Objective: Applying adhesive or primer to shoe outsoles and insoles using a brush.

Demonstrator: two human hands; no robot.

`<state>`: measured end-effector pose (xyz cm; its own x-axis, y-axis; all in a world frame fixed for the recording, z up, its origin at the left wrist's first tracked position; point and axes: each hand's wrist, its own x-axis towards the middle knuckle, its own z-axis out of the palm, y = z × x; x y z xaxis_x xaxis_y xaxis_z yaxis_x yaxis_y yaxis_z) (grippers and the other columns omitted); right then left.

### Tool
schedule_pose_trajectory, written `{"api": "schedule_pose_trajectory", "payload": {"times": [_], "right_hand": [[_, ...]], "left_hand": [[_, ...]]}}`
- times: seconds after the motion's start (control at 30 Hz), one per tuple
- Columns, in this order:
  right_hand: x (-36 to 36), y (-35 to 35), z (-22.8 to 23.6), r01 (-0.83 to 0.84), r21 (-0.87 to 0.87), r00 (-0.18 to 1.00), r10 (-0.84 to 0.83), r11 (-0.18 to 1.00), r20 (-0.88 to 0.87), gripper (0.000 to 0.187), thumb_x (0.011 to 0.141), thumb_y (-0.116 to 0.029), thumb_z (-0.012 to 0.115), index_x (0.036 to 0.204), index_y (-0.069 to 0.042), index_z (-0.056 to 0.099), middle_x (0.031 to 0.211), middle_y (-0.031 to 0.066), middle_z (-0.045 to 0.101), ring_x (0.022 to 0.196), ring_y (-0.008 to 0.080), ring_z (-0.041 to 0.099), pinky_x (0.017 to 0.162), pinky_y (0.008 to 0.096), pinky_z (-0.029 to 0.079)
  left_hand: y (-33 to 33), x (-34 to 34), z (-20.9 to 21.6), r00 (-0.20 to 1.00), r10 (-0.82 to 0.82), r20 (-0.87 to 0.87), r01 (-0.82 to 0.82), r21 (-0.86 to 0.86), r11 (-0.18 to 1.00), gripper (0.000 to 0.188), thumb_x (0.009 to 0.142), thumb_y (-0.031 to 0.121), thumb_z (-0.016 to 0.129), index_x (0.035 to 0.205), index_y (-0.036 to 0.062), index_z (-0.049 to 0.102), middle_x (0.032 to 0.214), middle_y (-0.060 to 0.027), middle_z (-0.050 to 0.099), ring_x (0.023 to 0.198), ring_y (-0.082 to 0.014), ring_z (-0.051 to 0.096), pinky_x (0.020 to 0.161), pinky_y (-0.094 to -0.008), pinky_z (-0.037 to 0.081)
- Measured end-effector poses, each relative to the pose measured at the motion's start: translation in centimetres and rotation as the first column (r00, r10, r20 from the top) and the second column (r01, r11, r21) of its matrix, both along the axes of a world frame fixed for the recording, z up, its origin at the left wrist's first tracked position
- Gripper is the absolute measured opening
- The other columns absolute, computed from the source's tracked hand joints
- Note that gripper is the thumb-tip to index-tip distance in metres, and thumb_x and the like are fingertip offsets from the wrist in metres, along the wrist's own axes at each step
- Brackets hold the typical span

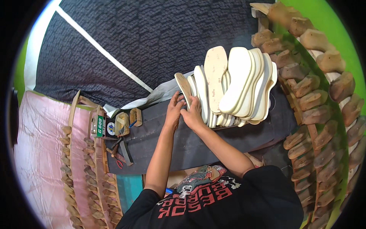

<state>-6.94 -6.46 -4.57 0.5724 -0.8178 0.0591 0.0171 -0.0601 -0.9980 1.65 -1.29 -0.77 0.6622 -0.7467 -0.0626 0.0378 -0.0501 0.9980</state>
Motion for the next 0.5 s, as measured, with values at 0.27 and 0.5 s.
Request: {"api": "schedule_pose_trajectory", "payload": {"times": [0.27,0.5], "right_hand": [[-0.4,0.2,-0.6,-0.1,0.019,0.983,0.096,0.995,0.155,0.058,0.083,0.003,0.054,0.138,-0.001,0.036,0.142,0.02,0.043,0.135,0.0275,0.047,0.111,0.0367,0.037],[0.4,1.7,0.3,-0.058,-0.112,0.955,0.088,0.992,0.282,0.06,0.08,-0.003,0.059,0.137,0.001,0.038,0.136,0.0216,0.052,0.129,0.0332,0.05,0.114,0.042,0.034]], "left_hand": [[-1.3,2.1,-3.4,0.979,-0.033,0.202,0.034,0.001,0.999,0.055,0.089,0.008,0.068,0.14,-0.0029,0.051,0.111,-0.0076,0.058,0.075,-0.0079,0.054,0.067,-0.025,0.049],[-0.8,3.4,-3.9,0.942,-0.072,0.327,0.115,-0.114,0.987,0.052,0.097,0.013,0.062,0.145,0.0015,0.045,0.117,-0.0087,0.06,0.093,-0.0123,0.057,0.079,-0.028,0.05]]}}
